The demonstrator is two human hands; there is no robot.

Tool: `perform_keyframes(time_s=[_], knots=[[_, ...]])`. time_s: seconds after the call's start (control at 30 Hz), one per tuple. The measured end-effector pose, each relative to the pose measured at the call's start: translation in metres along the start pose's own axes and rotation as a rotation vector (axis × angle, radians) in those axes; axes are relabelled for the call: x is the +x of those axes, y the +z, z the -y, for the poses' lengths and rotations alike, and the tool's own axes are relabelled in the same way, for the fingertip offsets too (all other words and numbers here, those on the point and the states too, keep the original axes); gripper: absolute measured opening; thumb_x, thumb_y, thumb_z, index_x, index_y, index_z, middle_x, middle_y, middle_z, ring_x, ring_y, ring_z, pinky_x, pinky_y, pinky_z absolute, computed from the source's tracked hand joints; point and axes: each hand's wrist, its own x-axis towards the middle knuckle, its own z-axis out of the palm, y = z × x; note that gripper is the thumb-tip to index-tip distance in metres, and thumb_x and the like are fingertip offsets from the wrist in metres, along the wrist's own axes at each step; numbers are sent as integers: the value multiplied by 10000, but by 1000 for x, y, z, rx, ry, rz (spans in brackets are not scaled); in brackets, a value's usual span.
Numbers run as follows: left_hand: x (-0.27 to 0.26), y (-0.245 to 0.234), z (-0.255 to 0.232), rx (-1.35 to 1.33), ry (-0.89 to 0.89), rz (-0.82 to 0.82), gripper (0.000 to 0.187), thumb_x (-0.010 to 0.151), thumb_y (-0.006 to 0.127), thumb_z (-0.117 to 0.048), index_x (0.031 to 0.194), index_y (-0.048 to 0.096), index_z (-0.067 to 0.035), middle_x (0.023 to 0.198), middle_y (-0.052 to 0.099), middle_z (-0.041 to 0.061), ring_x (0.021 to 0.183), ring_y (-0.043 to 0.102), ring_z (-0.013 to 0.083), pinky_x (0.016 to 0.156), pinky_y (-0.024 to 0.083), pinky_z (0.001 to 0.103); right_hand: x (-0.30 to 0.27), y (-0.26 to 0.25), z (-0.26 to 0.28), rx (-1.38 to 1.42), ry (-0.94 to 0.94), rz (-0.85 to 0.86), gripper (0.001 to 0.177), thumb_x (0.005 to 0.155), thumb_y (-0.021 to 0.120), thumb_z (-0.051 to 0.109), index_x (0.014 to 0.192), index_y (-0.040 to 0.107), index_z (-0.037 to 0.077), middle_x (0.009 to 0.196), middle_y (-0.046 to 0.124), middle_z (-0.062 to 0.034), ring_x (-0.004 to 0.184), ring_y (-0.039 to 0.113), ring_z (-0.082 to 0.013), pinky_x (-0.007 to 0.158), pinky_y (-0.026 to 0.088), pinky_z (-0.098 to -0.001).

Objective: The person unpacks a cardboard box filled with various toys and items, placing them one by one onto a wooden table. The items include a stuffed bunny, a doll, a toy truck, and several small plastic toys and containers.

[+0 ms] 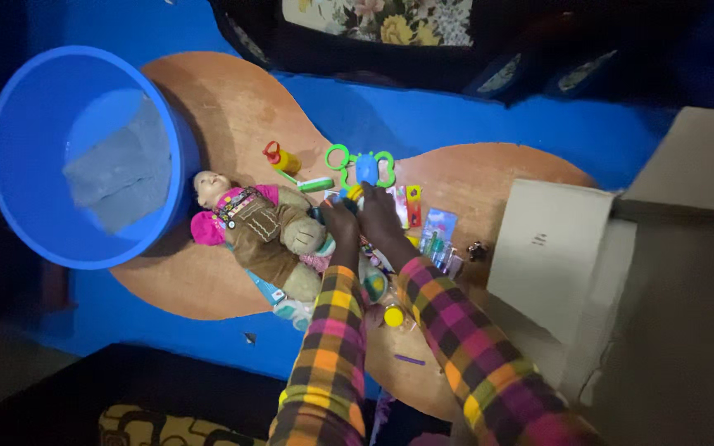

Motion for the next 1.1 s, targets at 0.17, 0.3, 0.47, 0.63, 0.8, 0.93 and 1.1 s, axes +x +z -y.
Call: perform_keyframes(time_s=[0.17, 0.3, 0.47, 0.63, 0.8, 0.93, 1.1], knots=[[-5, -4, -8, 9, 41, -99, 485, 960, 558, -134, 1374, 465, 101, 1276, 585, 315, 1120, 606, 411, 993, 469, 480, 15, 29, -12, 182, -87, 155, 496, 954, 602, 120, 1429, 508, 10, 1231, 625, -263, 1137, 613, -406, 934, 501, -482], [-24, -16, -40, -264, -69, -56, 636, 889, 525, -93, 1460, 311, 89, 1342, 525, 279, 1167, 599, 366, 1000, 484, 450, 7, 24, -5, 890, 152, 198, 422, 1064, 515, 178, 1434, 585, -12, 1304, 654, -237, 1231, 599, -368, 1043, 474, -428], [-64, -22, -67, -352, -73, 10, 651, 911, 522, -92, 1499, 294, 71, 1411, 477, 245, 1266, 529, 342, 1076, 426, 438, -23, -30, 6, 289, 24, -2, 563, 868, 609, 30, 1424, 526, 20, 1395, 609, -203, 1328, 558, -325, 1120, 423, -403], [-152, -44, -73, -343, 82, 137, 636, 973, 582, -155, 1506, 312, 61, 1497, 412, 233, 1387, 432, 328, 1175, 327, 406, -105, -158, 48, 766, 55, 9, 516, 1002, 567, 124, 1490, 444, 5, 1460, 521, -173, 1368, 520, -283, 1115, 435, -394], [-269, -115, -141, -204, 148, 439, 496, 988, 563, -101, 1459, 482, 34, 1553, 417, 255, 1489, 386, 370, 1212, 321, 446, -210, -279, 0, 1101, 66, -331, 332, 1088, 677, 286, 1137, 547, -16, 1218, 681, -166, 1045, 702, -263, 961, 587, -443], [-340, -147, -203, 335, 586, 648, 726, 892, 674, -171, 1534, 379, -6, 1621, 276, 296, 1540, 260, 459, 1253, 273, 521, -222, -298, -150, 1366, 87, -305, 314, 1086, 631, 304, 1213, 617, 17, 1156, 701, -123, 1019, 700, -245, 914, 581, -411], [-380, -133, -237, 567, 403, 825, 1144, 773, 856, -438, 1554, 162, 27, 1603, 74, 378, 1484, 91, 533, 1153, 185, 645, -271, -219, -250, 1391, 406, -296, 418, 988, 659, 308, 1342, 589, 97, 1259, 636, -102, 1000, 640, -219, 812, 540, -400]])
